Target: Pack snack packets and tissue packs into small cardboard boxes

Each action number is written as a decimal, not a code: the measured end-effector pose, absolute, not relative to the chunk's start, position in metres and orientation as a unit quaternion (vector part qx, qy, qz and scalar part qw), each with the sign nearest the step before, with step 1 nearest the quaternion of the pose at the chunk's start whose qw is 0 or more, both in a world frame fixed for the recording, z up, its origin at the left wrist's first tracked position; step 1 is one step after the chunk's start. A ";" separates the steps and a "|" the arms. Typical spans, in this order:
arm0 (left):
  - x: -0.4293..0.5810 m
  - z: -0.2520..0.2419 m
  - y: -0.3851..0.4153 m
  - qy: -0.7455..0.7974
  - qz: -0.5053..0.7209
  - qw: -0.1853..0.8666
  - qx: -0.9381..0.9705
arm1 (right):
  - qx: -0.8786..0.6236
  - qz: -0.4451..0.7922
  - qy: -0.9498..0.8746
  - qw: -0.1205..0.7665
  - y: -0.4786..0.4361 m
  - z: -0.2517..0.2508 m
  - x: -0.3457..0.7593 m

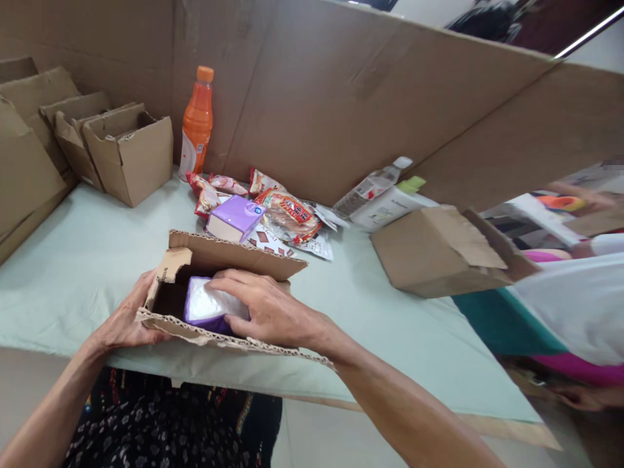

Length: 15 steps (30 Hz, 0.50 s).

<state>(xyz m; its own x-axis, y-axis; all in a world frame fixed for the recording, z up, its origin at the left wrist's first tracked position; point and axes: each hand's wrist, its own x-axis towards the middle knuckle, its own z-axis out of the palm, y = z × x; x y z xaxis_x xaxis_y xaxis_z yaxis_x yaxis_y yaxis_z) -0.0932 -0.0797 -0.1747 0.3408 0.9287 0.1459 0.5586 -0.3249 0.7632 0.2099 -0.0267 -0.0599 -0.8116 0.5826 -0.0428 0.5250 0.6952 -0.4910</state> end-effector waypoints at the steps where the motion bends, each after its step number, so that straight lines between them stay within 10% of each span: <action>1: -0.093 -0.176 -0.079 0.487 0.304 0.305 0.760 | -0.302 0.249 -0.917 0.071 -0.026 -0.061 0.210; 15: -0.096 -0.186 -0.077 0.474 0.312 0.288 0.772 | -0.329 0.292 -0.898 0.030 -0.027 -0.058 0.204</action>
